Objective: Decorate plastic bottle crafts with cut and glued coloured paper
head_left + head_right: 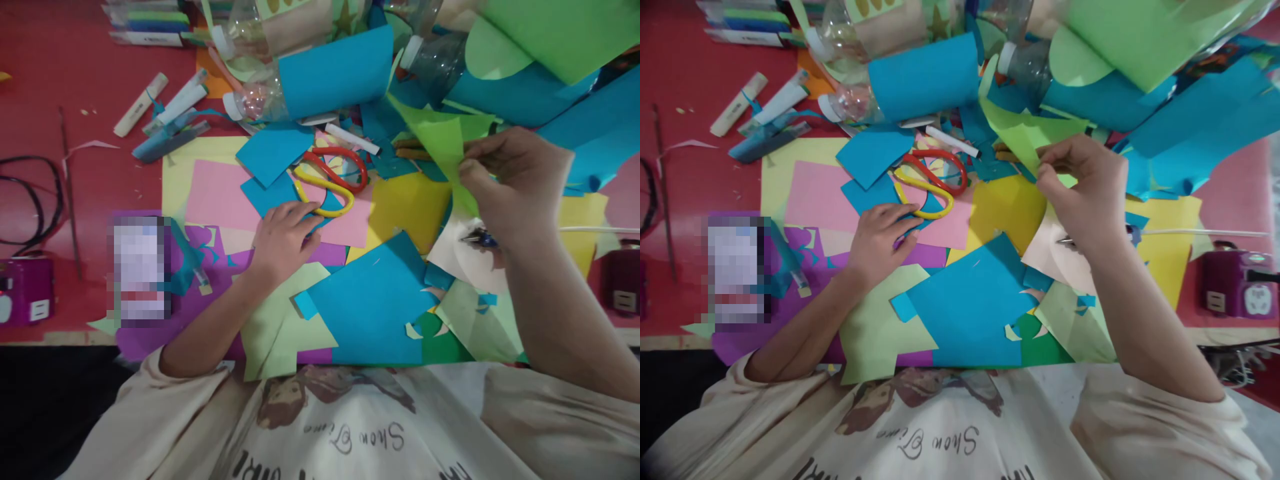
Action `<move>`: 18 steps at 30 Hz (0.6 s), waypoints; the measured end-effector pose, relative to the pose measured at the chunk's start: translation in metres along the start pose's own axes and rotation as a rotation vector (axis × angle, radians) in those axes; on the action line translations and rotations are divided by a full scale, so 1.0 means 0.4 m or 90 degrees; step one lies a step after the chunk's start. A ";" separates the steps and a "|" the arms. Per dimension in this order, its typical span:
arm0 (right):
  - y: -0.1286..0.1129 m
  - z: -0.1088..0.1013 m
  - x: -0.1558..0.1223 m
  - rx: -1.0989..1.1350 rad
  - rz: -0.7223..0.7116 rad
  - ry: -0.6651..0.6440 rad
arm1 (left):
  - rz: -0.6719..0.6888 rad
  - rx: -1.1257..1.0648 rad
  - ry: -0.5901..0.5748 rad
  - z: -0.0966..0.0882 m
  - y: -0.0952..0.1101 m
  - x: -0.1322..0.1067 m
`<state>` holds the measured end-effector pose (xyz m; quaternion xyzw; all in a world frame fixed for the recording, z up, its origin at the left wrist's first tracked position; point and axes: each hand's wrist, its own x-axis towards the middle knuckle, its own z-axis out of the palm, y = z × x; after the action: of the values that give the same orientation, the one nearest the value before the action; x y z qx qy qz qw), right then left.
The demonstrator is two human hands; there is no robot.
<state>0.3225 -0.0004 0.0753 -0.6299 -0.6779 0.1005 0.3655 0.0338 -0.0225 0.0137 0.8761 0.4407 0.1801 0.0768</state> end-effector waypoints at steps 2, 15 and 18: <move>-0.030 0.000 -0.019 -0.016 -0.051 -0.064 | 0.002 -0.021 0.015 -0.003 -0.001 0.001; -0.074 0.039 -0.220 -0.150 -0.365 -0.170 | -0.099 -0.617 -0.128 -0.026 0.032 -0.007; -0.066 0.011 -0.242 -0.127 -0.316 -0.133 | -0.081 -0.578 -0.144 -0.030 0.031 -0.002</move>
<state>0.2931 -0.0937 0.0522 -0.4637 -0.8519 0.0045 0.2433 0.0381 -0.0311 0.0281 0.7390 0.3592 0.2529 0.5108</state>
